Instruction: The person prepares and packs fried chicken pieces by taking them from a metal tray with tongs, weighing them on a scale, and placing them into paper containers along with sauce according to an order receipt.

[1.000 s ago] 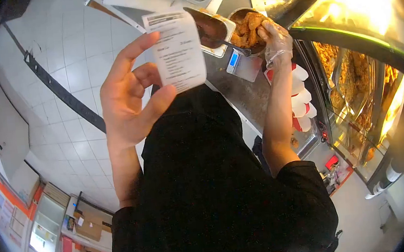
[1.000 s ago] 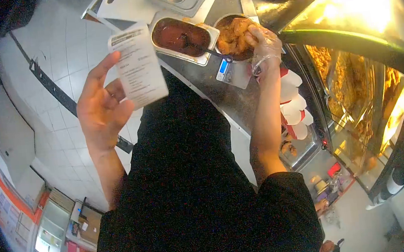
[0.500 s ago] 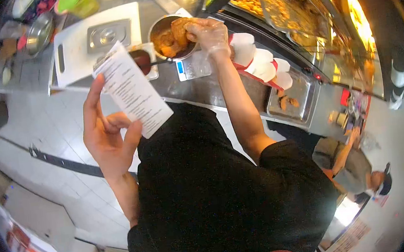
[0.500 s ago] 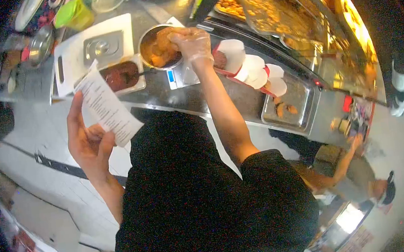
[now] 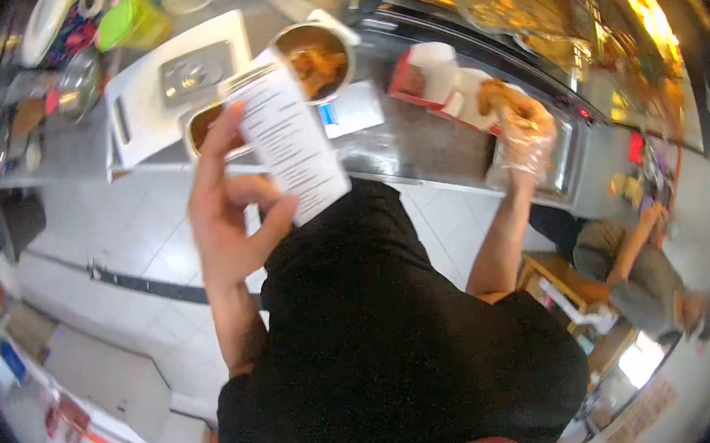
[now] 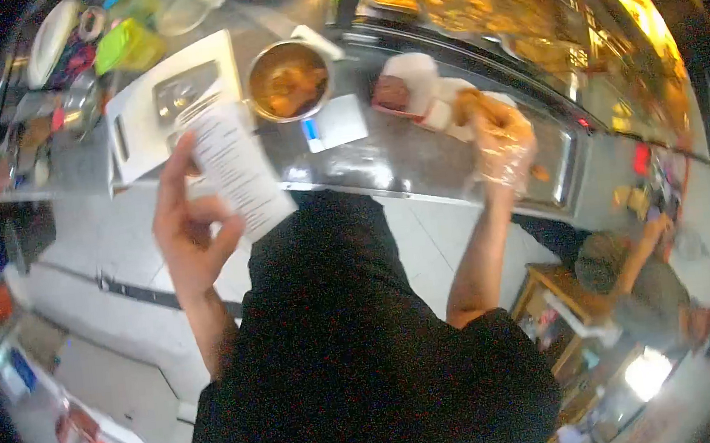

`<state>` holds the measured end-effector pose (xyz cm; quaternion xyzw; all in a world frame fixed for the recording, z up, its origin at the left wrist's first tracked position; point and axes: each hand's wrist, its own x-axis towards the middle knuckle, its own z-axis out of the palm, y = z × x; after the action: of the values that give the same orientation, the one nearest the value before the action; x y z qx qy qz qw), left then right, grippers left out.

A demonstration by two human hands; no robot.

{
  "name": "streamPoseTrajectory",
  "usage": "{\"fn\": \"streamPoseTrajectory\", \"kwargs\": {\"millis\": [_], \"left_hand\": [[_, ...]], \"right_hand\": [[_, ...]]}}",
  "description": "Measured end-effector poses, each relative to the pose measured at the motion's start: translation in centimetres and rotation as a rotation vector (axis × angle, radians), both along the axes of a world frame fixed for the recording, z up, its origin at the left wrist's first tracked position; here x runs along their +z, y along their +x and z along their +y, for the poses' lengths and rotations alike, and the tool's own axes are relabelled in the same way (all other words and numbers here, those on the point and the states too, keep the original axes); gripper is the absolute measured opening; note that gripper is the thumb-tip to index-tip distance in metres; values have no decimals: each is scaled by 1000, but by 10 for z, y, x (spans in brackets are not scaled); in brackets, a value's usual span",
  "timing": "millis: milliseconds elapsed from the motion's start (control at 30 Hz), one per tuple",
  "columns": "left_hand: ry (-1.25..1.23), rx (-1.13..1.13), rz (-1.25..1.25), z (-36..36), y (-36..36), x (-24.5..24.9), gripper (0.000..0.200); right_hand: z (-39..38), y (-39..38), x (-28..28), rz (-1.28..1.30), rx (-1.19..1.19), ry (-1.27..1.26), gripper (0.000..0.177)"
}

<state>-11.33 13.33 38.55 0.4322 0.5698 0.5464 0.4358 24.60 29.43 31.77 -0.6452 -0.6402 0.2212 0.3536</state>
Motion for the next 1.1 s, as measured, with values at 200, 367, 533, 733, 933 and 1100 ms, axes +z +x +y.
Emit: {"fn": "streamPoseTrajectory", "kwargs": {"millis": [200,367,533,733,933,1100], "left_hand": [[8,-74,-120,12,-2,6,87],[26,-80,-178,11,-5,8,89],[-16,-58,-189,3,-12,5,90],[-4,57,-153,-2,-14,4,91],[27,89,-137,-5,-21,6,91],[83,185,-55,-22,-27,14,90]], "right_hand": [[14,-6,-11,-318,-38,-169,27],[45,22,-54,-535,94,-244,35],[60,26,-59,-797,282,-404,39],[42,-84,23,-575,207,-178,33],[63,-212,-72,-388,696,-71,20],[84,-249,-150,-609,710,-207,28]]}}
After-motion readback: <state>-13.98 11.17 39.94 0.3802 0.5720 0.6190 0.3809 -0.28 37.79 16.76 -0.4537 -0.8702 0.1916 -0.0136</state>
